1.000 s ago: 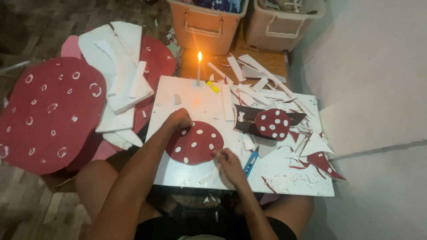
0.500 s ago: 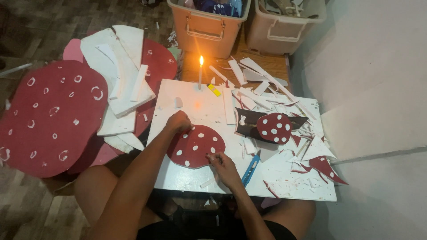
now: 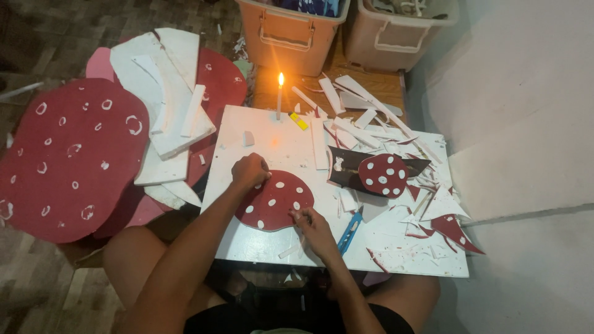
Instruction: Crafting foam mushrooms by cutting foam sheets with a utility knife and using a candle flame to shape or bond the pieces.
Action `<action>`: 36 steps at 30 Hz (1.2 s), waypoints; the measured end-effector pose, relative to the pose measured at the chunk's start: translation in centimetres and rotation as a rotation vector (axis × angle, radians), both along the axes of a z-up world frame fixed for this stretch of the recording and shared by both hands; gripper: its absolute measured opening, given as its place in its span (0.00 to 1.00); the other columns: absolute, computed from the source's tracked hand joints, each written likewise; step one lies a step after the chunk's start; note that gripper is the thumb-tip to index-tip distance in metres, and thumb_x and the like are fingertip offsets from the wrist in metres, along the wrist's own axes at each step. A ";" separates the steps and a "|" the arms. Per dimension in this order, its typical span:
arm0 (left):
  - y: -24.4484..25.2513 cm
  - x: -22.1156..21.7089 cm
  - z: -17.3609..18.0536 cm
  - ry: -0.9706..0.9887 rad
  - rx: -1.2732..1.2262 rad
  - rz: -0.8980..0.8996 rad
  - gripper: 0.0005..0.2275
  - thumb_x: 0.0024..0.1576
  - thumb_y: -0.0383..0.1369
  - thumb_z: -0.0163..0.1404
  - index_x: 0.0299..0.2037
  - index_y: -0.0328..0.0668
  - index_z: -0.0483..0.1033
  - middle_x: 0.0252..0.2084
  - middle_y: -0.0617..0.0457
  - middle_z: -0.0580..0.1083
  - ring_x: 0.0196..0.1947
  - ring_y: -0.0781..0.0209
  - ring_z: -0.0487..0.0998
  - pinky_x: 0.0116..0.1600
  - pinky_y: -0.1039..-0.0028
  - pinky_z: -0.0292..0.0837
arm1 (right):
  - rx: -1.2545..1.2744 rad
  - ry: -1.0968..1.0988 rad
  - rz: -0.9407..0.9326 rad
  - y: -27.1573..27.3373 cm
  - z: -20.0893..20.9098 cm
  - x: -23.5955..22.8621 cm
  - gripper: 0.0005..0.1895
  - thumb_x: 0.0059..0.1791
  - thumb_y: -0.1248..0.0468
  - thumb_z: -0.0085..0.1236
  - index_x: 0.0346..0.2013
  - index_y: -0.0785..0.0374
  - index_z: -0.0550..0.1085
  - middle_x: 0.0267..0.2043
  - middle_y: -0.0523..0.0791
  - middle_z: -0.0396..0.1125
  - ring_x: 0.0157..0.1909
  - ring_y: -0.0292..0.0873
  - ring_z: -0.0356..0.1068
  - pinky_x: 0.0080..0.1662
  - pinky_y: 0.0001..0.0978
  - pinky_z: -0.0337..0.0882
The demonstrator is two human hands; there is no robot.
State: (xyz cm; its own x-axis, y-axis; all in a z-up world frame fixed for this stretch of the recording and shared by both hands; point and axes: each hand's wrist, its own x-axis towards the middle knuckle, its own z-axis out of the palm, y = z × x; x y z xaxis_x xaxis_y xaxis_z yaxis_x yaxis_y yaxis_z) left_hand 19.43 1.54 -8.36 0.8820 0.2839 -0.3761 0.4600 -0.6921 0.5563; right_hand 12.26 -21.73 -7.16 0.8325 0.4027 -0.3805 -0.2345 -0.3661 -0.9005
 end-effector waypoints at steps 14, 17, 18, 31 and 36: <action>-0.5 -1.5 0.2 -0.154 0.109 -0.080 0.04 0.56 0.27 0.55 0.38 0.38 0.82 0.35 0.44 0.80 0.41 0.47 0.83 0.49 0.58 0.76 | -0.022 -0.040 0.002 -0.3 -1.1 -0.1 0.18 0.55 0.55 0.50 0.46 0.68 0.75 0.34 0.51 0.68 0.36 0.44 0.66 0.39 0.37 0.67; -0.7 -1.7 0.9 -0.157 0.135 -0.085 0.04 0.56 0.27 0.55 0.38 0.38 0.83 0.35 0.45 0.81 0.40 0.47 0.83 0.49 0.59 0.76 | -0.034 -0.038 0.009 -0.3 -1.0 0.0 0.18 0.55 0.55 0.49 0.47 0.68 0.74 0.34 0.50 0.68 0.35 0.44 0.65 0.39 0.37 0.66; -0.8 -1.8 1.1 -0.142 0.135 -0.070 0.05 0.57 0.27 0.54 0.39 0.38 0.83 0.35 0.45 0.80 0.40 0.48 0.83 0.50 0.59 0.76 | -0.043 -0.014 0.011 -0.4 -1.0 0.0 0.18 0.55 0.54 0.49 0.47 0.67 0.74 0.34 0.49 0.68 0.35 0.43 0.65 0.39 0.36 0.65; -1.0 -1.0 -0.3 -0.039 0.052 0.035 0.07 0.57 0.31 0.55 0.41 0.39 0.82 0.38 0.44 0.80 0.43 0.46 0.82 0.50 0.58 0.74 | 0.004 0.011 -0.017 -0.4 -0.1 -0.4 0.17 0.55 0.57 0.49 0.47 0.68 0.74 0.36 0.51 0.68 0.38 0.44 0.66 0.42 0.36 0.67; 1.1 3.9 -4.4 0.081 0.057 -0.006 0.08 0.55 0.28 0.54 0.42 0.41 0.82 0.44 0.42 0.79 0.49 0.40 0.79 0.55 0.51 0.71 | 0.023 -0.020 -0.054 -1.0 1.4 -0.1 0.17 0.54 0.57 0.50 0.45 0.69 0.74 0.31 0.49 0.67 0.34 0.42 0.64 0.37 0.34 0.64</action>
State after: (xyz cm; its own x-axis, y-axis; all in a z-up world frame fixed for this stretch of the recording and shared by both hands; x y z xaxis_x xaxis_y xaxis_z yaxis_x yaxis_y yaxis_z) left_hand 23.32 2.69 -12.77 0.8510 0.3021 -0.4295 0.4978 -0.7245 0.4767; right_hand 12.13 -22.68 -5.79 0.8606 0.3658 -0.3543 -0.2346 -0.3327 -0.9134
